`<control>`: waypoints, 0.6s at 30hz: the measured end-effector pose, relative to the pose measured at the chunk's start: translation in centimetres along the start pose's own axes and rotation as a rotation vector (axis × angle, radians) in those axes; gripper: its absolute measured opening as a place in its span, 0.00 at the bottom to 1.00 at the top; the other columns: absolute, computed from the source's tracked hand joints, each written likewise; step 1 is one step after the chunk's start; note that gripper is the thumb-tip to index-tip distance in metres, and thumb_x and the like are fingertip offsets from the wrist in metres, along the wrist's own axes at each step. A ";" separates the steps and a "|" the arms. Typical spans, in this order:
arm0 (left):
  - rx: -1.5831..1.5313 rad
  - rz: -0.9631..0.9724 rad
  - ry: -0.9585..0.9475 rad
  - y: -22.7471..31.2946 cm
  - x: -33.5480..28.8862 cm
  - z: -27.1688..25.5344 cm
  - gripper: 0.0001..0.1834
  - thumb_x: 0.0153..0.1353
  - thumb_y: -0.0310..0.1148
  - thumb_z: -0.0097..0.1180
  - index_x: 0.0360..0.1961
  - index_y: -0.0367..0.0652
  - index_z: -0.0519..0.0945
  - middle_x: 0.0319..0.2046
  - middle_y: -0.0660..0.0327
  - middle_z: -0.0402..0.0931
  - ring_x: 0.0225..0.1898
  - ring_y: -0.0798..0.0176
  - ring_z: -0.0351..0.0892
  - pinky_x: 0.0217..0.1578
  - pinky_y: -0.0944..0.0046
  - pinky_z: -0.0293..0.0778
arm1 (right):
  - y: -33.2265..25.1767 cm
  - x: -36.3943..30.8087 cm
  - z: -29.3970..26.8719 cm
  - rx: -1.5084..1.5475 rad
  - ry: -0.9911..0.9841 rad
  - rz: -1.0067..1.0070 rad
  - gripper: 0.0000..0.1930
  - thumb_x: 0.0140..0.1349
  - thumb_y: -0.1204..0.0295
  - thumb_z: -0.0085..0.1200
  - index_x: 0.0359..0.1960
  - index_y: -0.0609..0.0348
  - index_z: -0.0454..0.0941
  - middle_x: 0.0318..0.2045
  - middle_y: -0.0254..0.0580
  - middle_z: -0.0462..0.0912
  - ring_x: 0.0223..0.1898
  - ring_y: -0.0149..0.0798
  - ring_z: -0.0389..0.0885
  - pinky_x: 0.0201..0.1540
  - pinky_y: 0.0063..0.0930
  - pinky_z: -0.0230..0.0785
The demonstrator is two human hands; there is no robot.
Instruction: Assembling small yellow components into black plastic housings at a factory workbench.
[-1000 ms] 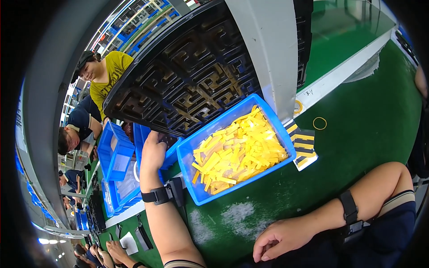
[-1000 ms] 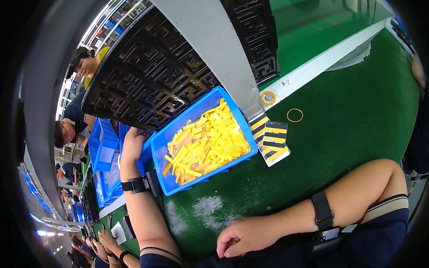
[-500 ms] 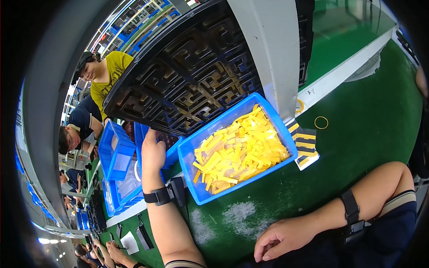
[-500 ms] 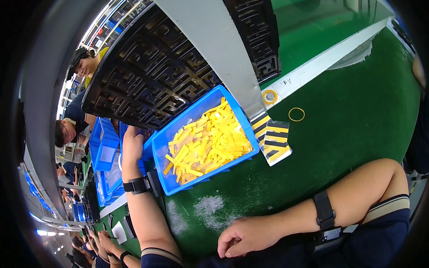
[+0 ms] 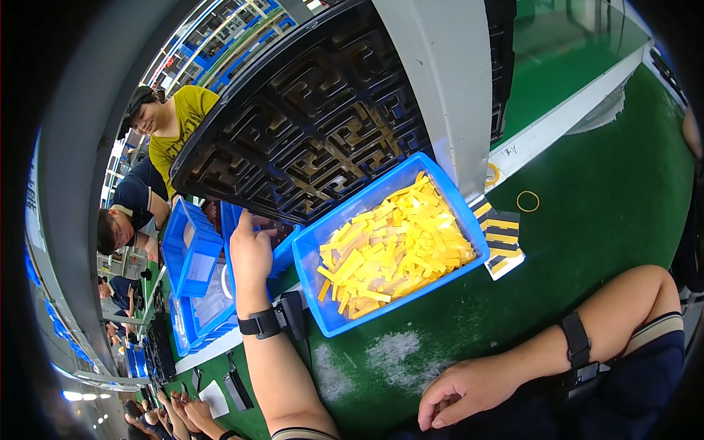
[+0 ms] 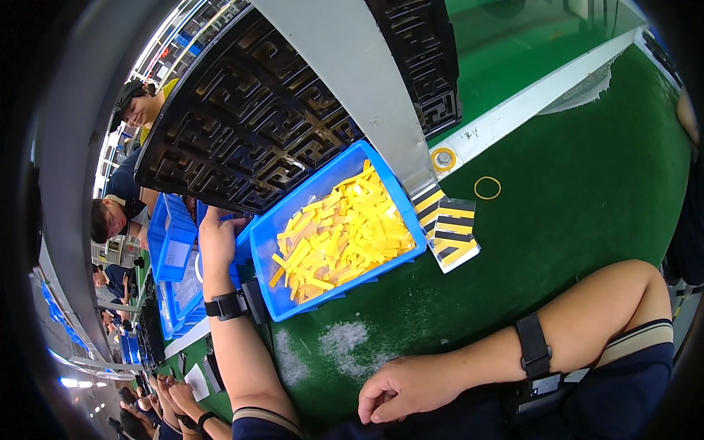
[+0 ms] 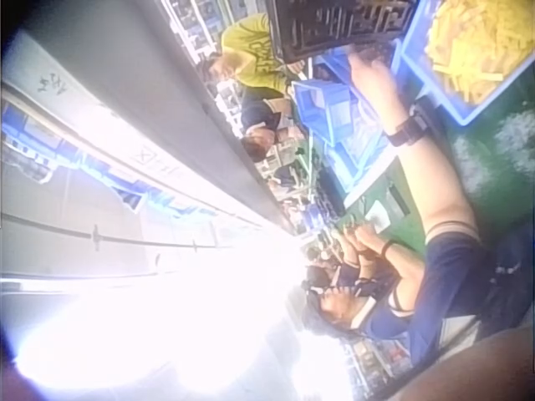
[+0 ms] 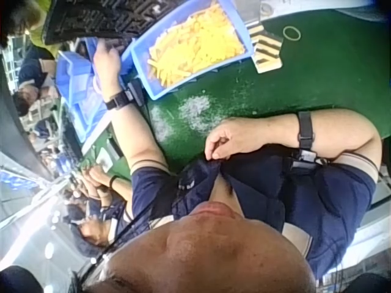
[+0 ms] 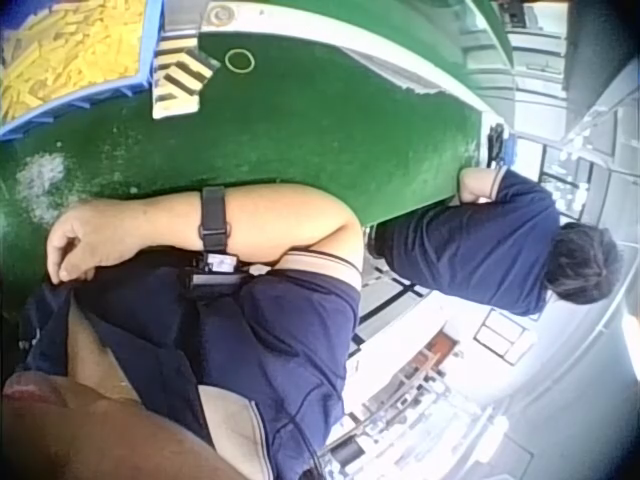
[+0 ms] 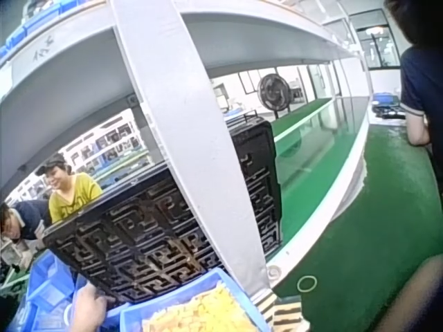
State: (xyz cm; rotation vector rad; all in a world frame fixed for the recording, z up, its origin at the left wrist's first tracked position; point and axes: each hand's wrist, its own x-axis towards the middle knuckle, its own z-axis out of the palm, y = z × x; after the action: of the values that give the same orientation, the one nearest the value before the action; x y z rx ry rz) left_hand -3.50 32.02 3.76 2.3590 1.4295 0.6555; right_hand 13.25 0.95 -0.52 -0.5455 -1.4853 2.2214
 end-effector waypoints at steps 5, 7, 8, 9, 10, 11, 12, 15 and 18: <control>0.016 0.187 0.017 -0.6 0.2 0.5 0.26 0.45 0.18 0.40 0.49 0.38 0.71 0.40 0.46 0.77 0.46 0.49 0.76 0.47 0.60 0.69 | 0.0 0.0 -0.1 0.000 0.000 -0.006 0.13 0.64 0.66 0.48 0.45 0.59 0.75 0.39 0.35 0.78 0.38 0.28 0.74 0.42 0.22 0.66; 0.005 0.115 -0.079 -0.9 0.7 0.1 0.26 0.44 0.17 0.41 0.49 0.38 0.72 0.41 0.46 0.77 0.48 0.47 0.74 0.48 0.60 0.68 | -0.1 0.1 0.0 -0.016 -0.001 -0.018 0.13 0.64 0.66 0.48 0.45 0.59 0.75 0.39 0.35 0.78 0.38 0.28 0.74 0.42 0.22 0.66; -0.009 0.047 -0.177 -1.1 0.9 -0.1 0.26 0.44 0.17 0.41 0.48 0.38 0.72 0.42 0.46 0.76 0.50 0.46 0.73 0.50 0.60 0.67 | -0.1 0.1 0.0 -0.016 -0.002 -0.017 0.13 0.64 0.66 0.48 0.45 0.59 0.75 0.39 0.35 0.78 0.38 0.28 0.74 0.42 0.22 0.66; -0.009 0.046 -0.176 -1.5 1.0 -0.1 0.26 0.44 0.17 0.41 0.48 0.38 0.72 0.42 0.46 0.76 0.50 0.46 0.73 0.50 0.60 0.67 | -0.2 0.1 0.0 -0.017 -0.006 -0.016 0.13 0.64 0.66 0.48 0.45 0.59 0.75 0.40 0.35 0.78 0.38 0.28 0.74 0.42 0.22 0.66; -0.093 0.057 -0.184 -1.9 1.0 0.0 0.26 0.44 0.17 0.41 0.49 0.38 0.72 0.42 0.46 0.76 0.49 0.46 0.73 0.50 0.59 0.67 | -0.3 0.1 0.1 -0.019 -0.010 -0.016 0.13 0.64 0.66 0.48 0.45 0.59 0.75 0.40 0.35 0.78 0.38 0.28 0.74 0.42 0.22 0.66; -0.181 0.070 -0.197 -1.3 0.9 0.2 0.27 0.44 0.17 0.41 0.50 0.38 0.71 0.42 0.46 0.76 0.49 0.46 0.73 0.49 0.59 0.67 | -0.2 0.1 0.0 -0.017 -0.007 -0.014 0.13 0.64 0.66 0.48 0.45 0.59 0.75 0.40 0.35 0.78 0.38 0.28 0.74 0.42 0.22 0.66; -0.183 0.071 -0.199 -0.7 0.6 0.2 0.27 0.44 0.17 0.41 0.50 0.38 0.71 0.42 0.46 0.76 0.49 0.46 0.73 0.49 0.59 0.67 | -0.2 0.0 -0.1 -0.009 -0.004 -0.009 0.13 0.64 0.66 0.48 0.45 0.59 0.75 0.40 0.34 0.78 0.38 0.27 0.74 0.42 0.22 0.66; 0.019 0.134 0.044 0.7 -0.4 0.2 0.28 0.45 0.17 0.41 0.52 0.37 0.69 0.40 0.46 0.77 0.45 0.49 0.77 0.46 0.59 0.70 | 0.0 0.0 -0.1 0.002 0.000 -0.004 0.13 0.64 0.66 0.48 0.45 0.59 0.75 0.40 0.34 0.78 0.39 0.27 0.74 0.42 0.22 0.66; -0.047 0.057 0.057 0.4 -0.3 0.2 0.28 0.46 0.18 0.41 0.53 0.35 0.67 0.39 0.46 0.77 0.40 0.53 0.80 0.42 0.60 0.73 | 0.0 0.0 0.0 0.009 0.004 -0.002 0.12 0.64 0.66 0.48 0.45 0.59 0.75 0.40 0.34 0.78 0.39 0.27 0.74 0.42 0.22 0.66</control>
State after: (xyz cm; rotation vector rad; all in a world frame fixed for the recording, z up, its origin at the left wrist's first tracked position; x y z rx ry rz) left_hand -3.17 31.56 3.74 2.3707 1.3584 0.7684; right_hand 13.25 0.89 -0.55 -0.5445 -1.4722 2.2234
